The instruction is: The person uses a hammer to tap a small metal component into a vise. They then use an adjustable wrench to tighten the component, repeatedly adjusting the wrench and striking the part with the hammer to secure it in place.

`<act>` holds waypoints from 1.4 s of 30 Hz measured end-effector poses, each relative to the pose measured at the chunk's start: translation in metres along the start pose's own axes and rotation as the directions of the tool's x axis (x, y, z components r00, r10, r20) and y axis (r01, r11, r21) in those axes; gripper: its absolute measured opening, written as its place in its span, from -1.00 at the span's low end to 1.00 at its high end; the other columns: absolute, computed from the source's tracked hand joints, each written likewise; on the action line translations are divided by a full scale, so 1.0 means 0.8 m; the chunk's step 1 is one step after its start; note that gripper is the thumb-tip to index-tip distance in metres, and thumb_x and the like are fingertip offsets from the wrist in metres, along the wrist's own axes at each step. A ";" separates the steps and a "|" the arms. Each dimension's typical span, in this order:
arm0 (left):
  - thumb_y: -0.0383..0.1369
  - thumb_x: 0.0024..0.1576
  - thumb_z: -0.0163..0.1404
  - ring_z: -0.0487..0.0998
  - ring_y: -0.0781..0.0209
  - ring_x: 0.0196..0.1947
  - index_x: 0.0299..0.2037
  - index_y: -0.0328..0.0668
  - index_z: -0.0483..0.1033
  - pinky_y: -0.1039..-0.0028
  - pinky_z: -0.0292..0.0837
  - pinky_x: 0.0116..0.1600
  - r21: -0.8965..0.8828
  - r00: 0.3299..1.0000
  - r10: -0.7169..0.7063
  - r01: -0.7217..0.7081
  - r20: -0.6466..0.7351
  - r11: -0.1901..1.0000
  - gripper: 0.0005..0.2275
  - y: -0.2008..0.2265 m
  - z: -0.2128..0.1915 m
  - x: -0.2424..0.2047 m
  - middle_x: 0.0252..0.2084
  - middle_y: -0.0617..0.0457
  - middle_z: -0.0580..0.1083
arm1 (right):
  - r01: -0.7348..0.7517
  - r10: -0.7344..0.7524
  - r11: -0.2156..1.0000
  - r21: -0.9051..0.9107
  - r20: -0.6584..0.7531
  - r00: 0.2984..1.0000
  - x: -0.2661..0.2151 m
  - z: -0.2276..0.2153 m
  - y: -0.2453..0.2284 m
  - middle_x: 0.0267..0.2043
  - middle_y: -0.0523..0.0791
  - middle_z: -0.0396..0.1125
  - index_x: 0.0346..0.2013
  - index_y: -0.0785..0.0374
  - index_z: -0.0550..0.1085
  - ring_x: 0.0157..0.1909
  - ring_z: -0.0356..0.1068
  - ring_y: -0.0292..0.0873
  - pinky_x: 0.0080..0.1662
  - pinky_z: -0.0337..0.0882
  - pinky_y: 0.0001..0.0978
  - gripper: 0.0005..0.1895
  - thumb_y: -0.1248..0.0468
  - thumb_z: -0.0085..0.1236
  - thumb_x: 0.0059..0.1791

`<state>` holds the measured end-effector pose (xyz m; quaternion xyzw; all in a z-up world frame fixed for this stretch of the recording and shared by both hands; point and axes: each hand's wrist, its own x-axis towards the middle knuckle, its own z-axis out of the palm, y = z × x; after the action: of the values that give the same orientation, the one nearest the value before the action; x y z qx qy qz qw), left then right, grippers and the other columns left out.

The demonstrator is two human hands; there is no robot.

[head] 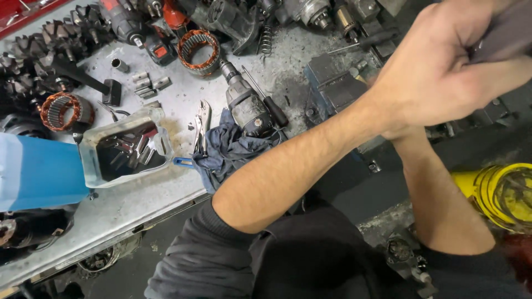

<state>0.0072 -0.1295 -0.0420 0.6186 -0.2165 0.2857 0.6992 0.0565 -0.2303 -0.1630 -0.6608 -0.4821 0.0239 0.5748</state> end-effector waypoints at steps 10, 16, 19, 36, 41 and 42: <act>-0.43 0.12 0.22 0.30 0.49 -0.54 -0.16 -0.27 0.44 0.55 0.33 -0.39 -0.048 0.986 0.089 -0.083 0.143 0.995 -0.79 -0.002 -0.004 -0.006 -0.56 0.21 0.28 | -0.112 0.172 0.939 0.324 -0.162 0.972 -0.053 -0.005 0.088 -0.11 -0.07 0.30 -0.04 0.34 0.37 -0.05 0.27 -0.21 0.03 0.32 -0.29 -0.66 0.11 0.15 0.11; -0.58 0.23 0.10 0.21 0.43 -0.57 -0.34 -0.31 0.36 0.46 0.12 -0.40 -0.393 0.954 0.096 0.024 0.283 0.919 -0.83 -0.029 -0.033 0.008 -0.55 0.23 0.17 | -0.125 0.116 0.992 -0.001 -0.360 0.926 -0.019 0.025 0.018 -0.12 -0.03 0.34 -0.03 0.37 0.40 -0.09 0.30 -0.22 -0.02 0.34 -0.26 -0.56 0.04 0.15 0.06; -0.66 0.20 0.09 0.19 0.35 -0.47 -0.33 -0.39 0.34 0.42 0.12 -0.34 -0.446 0.952 0.086 0.057 0.294 0.893 -0.85 -0.032 -0.044 0.018 -0.47 0.14 0.19 | -0.141 0.056 0.976 -0.166 -0.436 0.898 -0.018 0.033 -0.001 -0.12 -0.01 0.36 -0.02 0.38 0.41 -0.10 0.31 -0.23 -0.05 0.34 -0.25 -0.51 0.00 0.16 0.04; -0.10 0.15 0.12 0.70 0.38 -0.29 -0.03 -0.01 0.52 0.65 0.63 -0.12 0.413 0.972 0.121 -0.028 -0.200 0.910 -0.71 -0.094 0.011 0.005 -0.24 0.11 0.61 | 0.166 -0.215 0.942 -0.292 -0.145 0.966 0.047 0.015 -0.026 -0.13 0.05 0.41 -0.11 0.46 0.48 -0.03 0.40 -0.02 0.05 0.37 -0.15 -0.31 -0.19 0.20 -0.05; -0.22 0.31 0.09 0.64 0.38 -0.40 -0.15 0.03 0.60 0.60 0.61 -0.22 0.073 0.980 0.041 -0.027 -0.197 0.997 -0.90 -0.096 -0.026 0.024 -0.36 0.17 0.59 | 0.264 -0.282 0.923 -0.280 -0.027 0.959 0.028 -0.006 -0.014 -0.13 0.06 0.42 -0.14 0.49 0.50 0.00 0.43 0.05 0.09 0.37 -0.11 -0.25 -0.25 0.21 -0.08; -0.30 0.36 0.13 0.62 0.33 -0.37 -0.14 -0.02 0.54 0.58 0.59 -0.21 -0.024 0.951 0.213 -0.224 -0.225 0.974 -0.93 -0.063 -0.039 0.026 -0.33 0.10 0.57 | 0.282 -0.294 0.919 -0.274 -0.001 0.956 0.055 -0.008 -0.020 -0.13 0.07 0.43 -0.15 0.49 0.50 0.00 0.43 0.07 0.10 0.38 -0.10 -0.24 -0.26 0.21 -0.09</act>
<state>0.0549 -0.0992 -0.0702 0.5379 -0.2117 0.4230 0.6978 0.0743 -0.2077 -0.1255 -0.6555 -0.5603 -0.1410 0.4863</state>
